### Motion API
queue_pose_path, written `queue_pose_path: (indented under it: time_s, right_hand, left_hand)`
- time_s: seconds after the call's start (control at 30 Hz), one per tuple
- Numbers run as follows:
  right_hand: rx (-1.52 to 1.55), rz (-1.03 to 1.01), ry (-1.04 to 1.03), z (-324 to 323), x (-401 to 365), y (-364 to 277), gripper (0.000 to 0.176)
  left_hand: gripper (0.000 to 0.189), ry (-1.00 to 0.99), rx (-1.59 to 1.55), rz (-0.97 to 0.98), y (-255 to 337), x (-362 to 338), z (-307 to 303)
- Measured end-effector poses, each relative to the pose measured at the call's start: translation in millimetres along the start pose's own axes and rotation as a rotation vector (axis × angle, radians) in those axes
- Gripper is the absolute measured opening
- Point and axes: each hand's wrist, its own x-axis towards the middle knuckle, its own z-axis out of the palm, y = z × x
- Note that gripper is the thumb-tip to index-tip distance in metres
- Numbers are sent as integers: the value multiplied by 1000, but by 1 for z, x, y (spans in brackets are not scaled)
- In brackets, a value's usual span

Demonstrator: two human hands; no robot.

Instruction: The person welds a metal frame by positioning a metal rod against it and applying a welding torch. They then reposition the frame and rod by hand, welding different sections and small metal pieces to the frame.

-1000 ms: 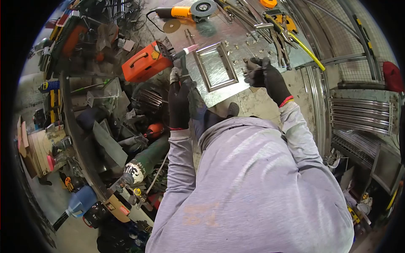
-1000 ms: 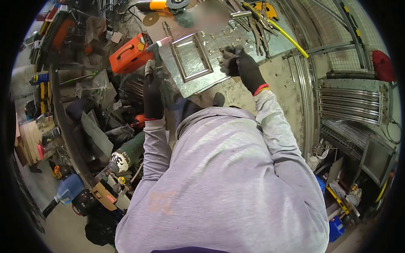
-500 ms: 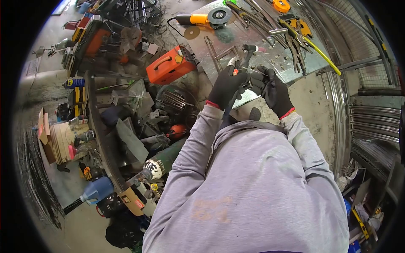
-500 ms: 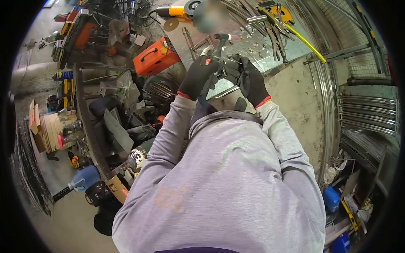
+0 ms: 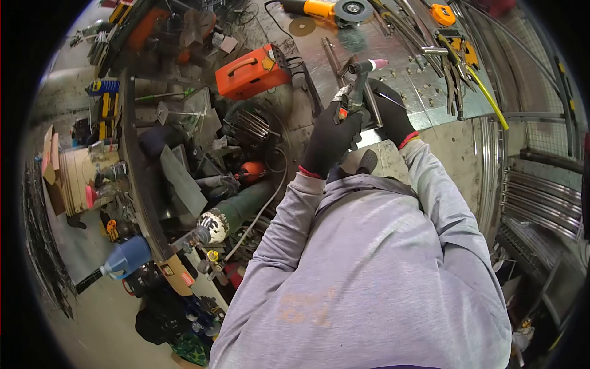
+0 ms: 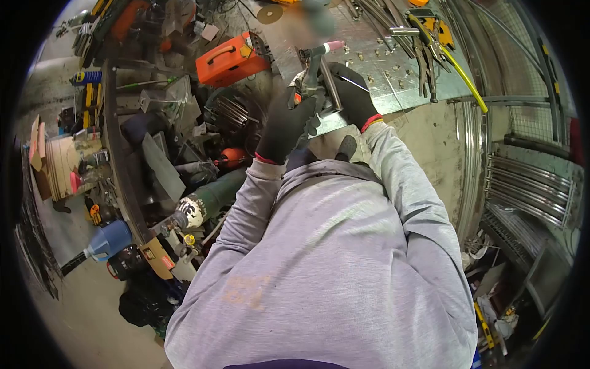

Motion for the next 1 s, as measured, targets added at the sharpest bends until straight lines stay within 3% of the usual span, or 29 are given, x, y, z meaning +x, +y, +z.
queue_pose_path:
  time_s: [0.23, 0.3, 0.37, 0.43, 0.57, 0.63, 0.67, 0.73, 0.87, 0.93, 1.0]
  right_hand:
    - [55, 108, -1, -5, 4, 1, 35]
    - [103, 113, -1, -8, 9, 6, 37]
    - [76, 122, -27, -6, 10, 8, 43]
    - [19, 128, -10, -6, 11, 5, 45]
    - [34, 164, -71, -6, 8, 1, 45]
    - [68, 142, -55, -6, 9, 3, 45]
    - [67, 145, -51, -6, 9, 4, 45]
    - [54, 124, -52, -6, 11, 7, 43]
    - [1, 137, -88, -10, 15, 5, 40]
    - [9, 181, -130, -10, 14, 0, 40]
    - [8, 168, -124, -7, 15, 0, 40]
  left_hand:
    - [39, 12, -92, 6, -13, -8, -18]
    - [45, 249, -25, 185, -10, -9, -30]
    - [48, 207, -73, 93, -43, -2, -63]
    - [29, 296, -39, 108, -49, -6, -82]
    - [23, 302, -94, 14, -73, -13, -97]
    - [53, 300, 14, 6, -72, -17, -96]
    - [53, 297, 13, 2, -77, -14, -95]
    - [57, 333, 12, 196, -83, -8, -88]
    - [51, 294, -81, 122, -82, -3, -85]
    - [38, 241, -18, 104, -93, 4, -88]
    - [36, 270, -7, 155, -99, 10, -83]
